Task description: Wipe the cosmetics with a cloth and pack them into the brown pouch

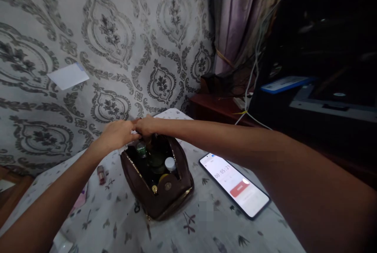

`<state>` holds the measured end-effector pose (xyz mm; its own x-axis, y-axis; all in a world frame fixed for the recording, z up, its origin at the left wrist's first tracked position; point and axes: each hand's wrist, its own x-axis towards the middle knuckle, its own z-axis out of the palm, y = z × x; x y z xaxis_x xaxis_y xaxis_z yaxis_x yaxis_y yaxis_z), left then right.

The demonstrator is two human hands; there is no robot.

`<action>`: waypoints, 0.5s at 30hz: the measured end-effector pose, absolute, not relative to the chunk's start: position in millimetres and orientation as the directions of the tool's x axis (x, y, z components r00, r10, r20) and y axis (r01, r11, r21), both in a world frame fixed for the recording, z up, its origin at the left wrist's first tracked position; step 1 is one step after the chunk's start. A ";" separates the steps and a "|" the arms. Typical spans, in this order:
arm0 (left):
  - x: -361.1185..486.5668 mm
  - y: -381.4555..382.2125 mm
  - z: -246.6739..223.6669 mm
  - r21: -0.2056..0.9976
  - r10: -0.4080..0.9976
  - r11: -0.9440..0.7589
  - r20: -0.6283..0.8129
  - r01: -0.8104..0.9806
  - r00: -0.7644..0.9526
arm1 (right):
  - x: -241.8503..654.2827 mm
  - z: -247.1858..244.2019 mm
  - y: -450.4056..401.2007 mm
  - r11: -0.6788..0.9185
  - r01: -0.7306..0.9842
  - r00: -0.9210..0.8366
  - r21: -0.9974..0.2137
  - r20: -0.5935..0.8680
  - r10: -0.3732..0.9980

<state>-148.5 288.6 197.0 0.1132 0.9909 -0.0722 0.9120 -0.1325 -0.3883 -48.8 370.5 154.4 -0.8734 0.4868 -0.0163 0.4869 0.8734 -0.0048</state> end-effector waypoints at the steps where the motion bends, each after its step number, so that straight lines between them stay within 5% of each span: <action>1: -148.1 288.8 196.8 -0.389 0.991 -0.132 -0.073 0.912 0.112 | -49.0 153.2 370.5 0.875 0.484 -0.875 -0.004 -0.004 0.484; 8: -141.8 284.6 199.0 -0.384 0.995 -0.091 -0.067 0.919 0.071 | -43.9 148.7 377.4 0.894 0.448 -0.893 -0.011 0.053 0.448; 15: -150.2 283.3 200.2 -0.205 0.992 -0.126 -0.031 0.971 0.123 | -39.1 159.0 396.5 0.904 0.408 -0.912 -0.127 -0.023 0.409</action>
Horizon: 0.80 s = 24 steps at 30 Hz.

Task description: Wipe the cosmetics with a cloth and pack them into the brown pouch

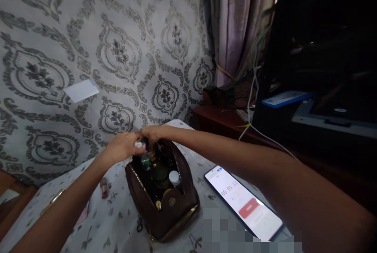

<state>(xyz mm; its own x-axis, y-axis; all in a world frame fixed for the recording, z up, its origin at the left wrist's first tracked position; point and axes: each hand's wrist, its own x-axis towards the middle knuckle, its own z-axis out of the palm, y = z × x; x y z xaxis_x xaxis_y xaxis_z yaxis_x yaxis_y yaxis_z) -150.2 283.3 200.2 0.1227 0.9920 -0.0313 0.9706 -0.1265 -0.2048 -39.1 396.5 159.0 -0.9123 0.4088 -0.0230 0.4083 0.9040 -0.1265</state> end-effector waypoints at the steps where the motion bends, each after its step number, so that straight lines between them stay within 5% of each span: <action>1: -152.3 283.9 200.4 -0.166 0.991 -0.132 -0.027 0.977 0.129 | -38.1 159.5 397.3 0.902 0.412 -0.911 -0.132 -0.025 0.413; 12: -175.5 280.5 182.6 0.331 0.989 -0.057 0.146 0.942 0.008 | -36.2 162.4 381.7 0.872 0.489 -0.872 -0.011 -0.014 0.489; 24: -174.1 255.5 173.9 0.490 0.949 -0.013 0.282 0.872 -0.144 | -35.5 157.9 377.7 0.861 0.508 -0.861 -0.018 0.023 0.509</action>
<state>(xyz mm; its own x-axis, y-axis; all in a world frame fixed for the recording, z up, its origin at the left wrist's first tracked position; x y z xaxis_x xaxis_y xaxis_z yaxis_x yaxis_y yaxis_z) -174.1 255.5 173.9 -0.1443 0.9486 0.2816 0.8719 -0.0127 0.4896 -35.5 377.7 157.9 -0.8606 0.5087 0.0234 0.5084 0.8610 -0.0176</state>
